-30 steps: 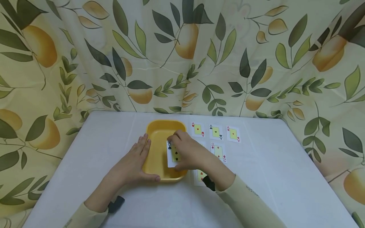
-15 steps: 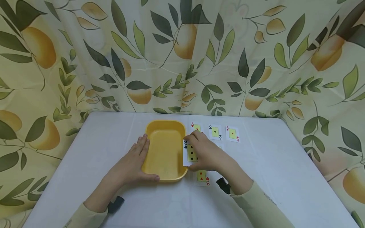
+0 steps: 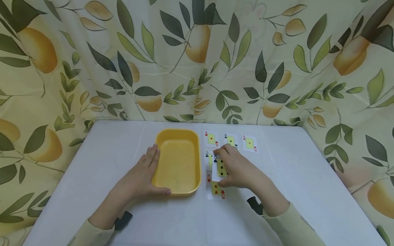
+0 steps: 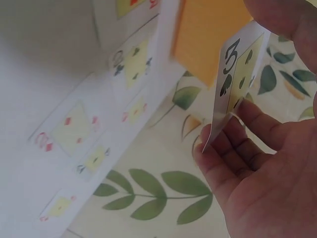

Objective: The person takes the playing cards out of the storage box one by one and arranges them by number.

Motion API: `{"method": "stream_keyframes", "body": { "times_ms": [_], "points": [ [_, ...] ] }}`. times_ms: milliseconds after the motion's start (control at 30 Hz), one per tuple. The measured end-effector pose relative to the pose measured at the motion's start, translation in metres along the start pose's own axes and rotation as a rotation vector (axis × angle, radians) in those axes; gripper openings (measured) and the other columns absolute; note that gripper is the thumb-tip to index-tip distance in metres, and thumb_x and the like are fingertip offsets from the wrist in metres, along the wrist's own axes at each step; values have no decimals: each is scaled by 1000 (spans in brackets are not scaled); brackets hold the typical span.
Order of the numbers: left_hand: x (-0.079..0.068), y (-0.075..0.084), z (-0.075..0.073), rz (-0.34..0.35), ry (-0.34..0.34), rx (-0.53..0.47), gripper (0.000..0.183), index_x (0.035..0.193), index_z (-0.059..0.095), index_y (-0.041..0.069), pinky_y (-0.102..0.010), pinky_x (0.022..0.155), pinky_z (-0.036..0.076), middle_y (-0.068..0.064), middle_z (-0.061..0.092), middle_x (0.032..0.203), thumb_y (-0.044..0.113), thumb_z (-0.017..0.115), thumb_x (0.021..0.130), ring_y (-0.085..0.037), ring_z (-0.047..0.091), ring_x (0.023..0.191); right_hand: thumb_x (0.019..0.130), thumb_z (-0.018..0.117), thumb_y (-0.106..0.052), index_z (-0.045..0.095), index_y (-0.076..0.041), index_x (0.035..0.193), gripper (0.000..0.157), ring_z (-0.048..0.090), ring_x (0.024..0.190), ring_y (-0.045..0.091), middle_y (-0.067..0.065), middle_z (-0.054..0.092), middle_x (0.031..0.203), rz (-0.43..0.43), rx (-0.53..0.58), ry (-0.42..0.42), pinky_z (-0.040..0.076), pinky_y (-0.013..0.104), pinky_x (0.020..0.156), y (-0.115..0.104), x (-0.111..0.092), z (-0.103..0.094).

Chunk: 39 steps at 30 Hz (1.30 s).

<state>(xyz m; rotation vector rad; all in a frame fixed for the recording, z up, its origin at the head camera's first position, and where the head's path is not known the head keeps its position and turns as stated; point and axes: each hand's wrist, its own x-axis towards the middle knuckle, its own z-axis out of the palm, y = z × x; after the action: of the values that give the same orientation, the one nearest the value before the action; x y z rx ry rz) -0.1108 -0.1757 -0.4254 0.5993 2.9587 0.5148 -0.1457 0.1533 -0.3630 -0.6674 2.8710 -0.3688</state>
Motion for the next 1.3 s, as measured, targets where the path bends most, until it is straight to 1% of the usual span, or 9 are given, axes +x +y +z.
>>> {"method": "stream_keyframes", "body": {
  "times_ms": [167, 367, 533, 700, 767, 933, 1067, 1167, 1300],
  "points": [
    [-1, -1, -3, -2, 2, 3, 142, 158, 9, -2, -48, 124, 15, -16, -4, 168, 87, 66, 63, -32, 0, 155, 59, 97, -30, 50, -11, 141, 97, 46, 110, 19, 3, 49, 128, 13, 14, 4, 57, 30, 88, 14, -7, 7],
    [-1, 0, -2, 0, -7, -17, 142, 158, 9, -2, -49, 125, 15, -16, -4, 168, 88, 64, 63, -32, 0, 155, 59, 96, -27, 52, -8, 141, 95, 46, 105, 19, 5, 50, 127, 46, 15, 9, 54, 27, 80, 32, -21, 13],
    [-5, 2, -5, -7, -12, -15, 143, 158, 9, -2, -49, 124, 15, -16, -4, 168, 88, 65, 63, -33, 0, 155, 59, 97, -27, 53, -6, 139, 93, 47, 103, 19, 7, 51, 126, 64, 17, -19, 53, 27, 78, 39, -30, 19],
    [-8, 1, -6, -9, -22, -21, 142, 158, 9, -2, -50, 124, 16, -16, -5, 168, 85, 68, 64, -33, 0, 155, 58, 97, -27, 54, -5, 138, 93, 47, 102, 19, 8, 51, 126, 72, 8, -54, 53, 29, 81, 43, -36, 26],
    [-9, 2, -7, -13, -27, -30, 141, 158, 9, -2, -50, 124, 15, -16, -6, 168, 84, 69, 64, -33, 0, 155, 58, 98, -28, 55, -6, 139, 94, 47, 102, 19, 8, 51, 127, 83, 14, -73, 53, 30, 84, 45, -37, 29],
    [-10, 0, -7, -12, -26, -38, 141, 159, 8, -1, -51, 124, 15, -15, -7, 168, 83, 70, 64, -33, -1, 155, 55, 98, -27, 57, -11, 139, 95, 47, 101, 17, 5, 50, 129, 125, 50, -128, 51, 29, 82, 46, -40, 36],
    [-11, -4, -5, -6, -36, -54, 139, 160, 8, 3, -53, 123, 16, -13, -9, 168, 83, 69, 64, -35, -2, 154, 55, 98, -27, 56, -15, 142, 98, 47, 101, 16, 2, 48, 130, 142, 54, -148, 50, 27, 82, 48, -42, 41],
    [-11, -10, -4, -3, -66, -93, 135, 161, 6, 9, -57, 122, 18, -10, -14, 167, 81, 69, 67, -39, -3, 153, 55, 98, -29, 53, -14, 145, 101, 47, 102, 16, 3, 47, 131, 128, 54, -151, 51, 28, 82, 50, -45, 43],
    [-12, -17, -8, 1, -92, -157, 126, 162, 3, 18, -65, 118, 20, -5, -17, 167, 76, 70, 72, -42, -7, 152, 58, 97, -32, 48, -12, 148, 105, 48, 109, 18, 4, 46, 137, 110, 51, -122, 53, 31, 88, 52, -47, 40]
  ]
}}
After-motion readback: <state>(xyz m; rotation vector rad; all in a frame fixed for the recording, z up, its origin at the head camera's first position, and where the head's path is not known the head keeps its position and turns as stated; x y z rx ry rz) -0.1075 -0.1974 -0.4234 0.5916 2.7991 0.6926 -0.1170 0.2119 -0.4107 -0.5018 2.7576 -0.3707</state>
